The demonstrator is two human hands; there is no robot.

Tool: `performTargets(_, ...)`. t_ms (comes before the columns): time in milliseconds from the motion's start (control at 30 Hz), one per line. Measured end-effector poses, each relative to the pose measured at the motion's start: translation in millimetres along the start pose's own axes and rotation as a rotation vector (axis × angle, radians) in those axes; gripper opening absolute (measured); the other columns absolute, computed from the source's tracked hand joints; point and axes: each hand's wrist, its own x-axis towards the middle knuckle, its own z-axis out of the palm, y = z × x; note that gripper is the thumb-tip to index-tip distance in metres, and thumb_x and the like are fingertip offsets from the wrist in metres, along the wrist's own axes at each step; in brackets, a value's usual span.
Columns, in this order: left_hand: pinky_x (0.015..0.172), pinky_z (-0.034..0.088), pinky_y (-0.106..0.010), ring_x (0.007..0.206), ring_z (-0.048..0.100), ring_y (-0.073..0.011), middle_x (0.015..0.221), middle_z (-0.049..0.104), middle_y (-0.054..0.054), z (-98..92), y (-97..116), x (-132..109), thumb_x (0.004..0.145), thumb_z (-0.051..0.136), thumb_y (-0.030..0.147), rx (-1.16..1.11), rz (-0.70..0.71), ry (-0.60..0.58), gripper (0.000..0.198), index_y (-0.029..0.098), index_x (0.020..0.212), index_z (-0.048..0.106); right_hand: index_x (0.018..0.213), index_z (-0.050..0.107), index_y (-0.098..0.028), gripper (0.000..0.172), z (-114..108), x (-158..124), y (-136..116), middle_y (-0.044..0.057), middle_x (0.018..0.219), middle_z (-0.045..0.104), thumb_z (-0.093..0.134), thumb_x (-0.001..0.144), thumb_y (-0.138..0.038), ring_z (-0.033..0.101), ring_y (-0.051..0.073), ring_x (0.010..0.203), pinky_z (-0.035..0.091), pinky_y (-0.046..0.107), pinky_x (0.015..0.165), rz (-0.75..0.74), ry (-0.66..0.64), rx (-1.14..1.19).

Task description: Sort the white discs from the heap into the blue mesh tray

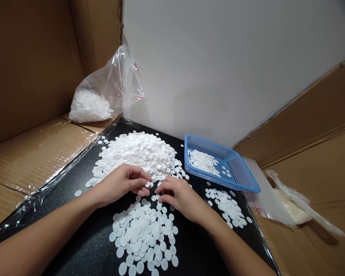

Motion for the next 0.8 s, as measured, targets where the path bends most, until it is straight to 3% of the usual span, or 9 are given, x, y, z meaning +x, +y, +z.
performTargets(267, 0.084, 0.056, -0.034, 0.085, 0.076, -0.0228, 0.081, 0.078, -0.006, -0.6, -1, 0, 0.067, 0.086, 0.039, -0.076, -0.059, 0.004, 0.036, 0.013, 0.088, 0.073, 0.072, 0.067, -0.019, 0.02, 1, 0, -1, -0.002, 0.078, 0.062, 0.071, 0.08, -0.001, 0.057, 0.012, 0.072, 0.043, 0.023, 0.066, -0.057, 0.031, -0.03)
performTargets(400, 0.082, 0.055, -0.033, 0.083, 0.075, -0.0205, 0.078, 0.078, -0.004, -2.1, -1, 0, 0.069, 0.084, 0.032, -0.036, -0.013, -0.012, 0.027, 0.015, 0.087, 0.072, 0.073, 0.068, -0.02, 0.017, -5, -1, 3, -0.002, 0.08, 0.059, 0.074, 0.081, -0.006, 0.056, 0.012, 0.071, 0.042, 0.022, 0.062, -0.091, -0.007, -0.039)
performTargets(600, 0.074, 0.053, -0.029, 0.073, 0.071, -0.0169, 0.074, 0.077, -0.003, -5.2, 3, -2, 0.075, 0.076, 0.028, 0.135, 0.066, -0.018, 0.014, 0.016, 0.081, 0.072, 0.079, 0.075, -0.022, 0.014, -23, -6, 6, -0.001, 0.085, 0.064, 0.072, 0.084, -0.01, 0.062, 0.014, 0.077, 0.047, 0.023, 0.069, -0.089, -0.225, -0.05)
performTargets(800, 0.089, 0.051, -0.032, 0.09, 0.071, -0.0196, 0.088, 0.078, -0.006, -3.0, 6, -5, 0.077, 0.074, 0.029, 0.058, -0.004, -0.075, 0.015, 0.016, 0.084, 0.074, 0.089, 0.073, -0.02, 0.02, -23, -4, 5, 0.003, 0.091, 0.069, 0.06, 0.09, -0.005, 0.064, 0.016, 0.085, 0.048, 0.027, 0.077, -0.065, -0.031, -0.089)
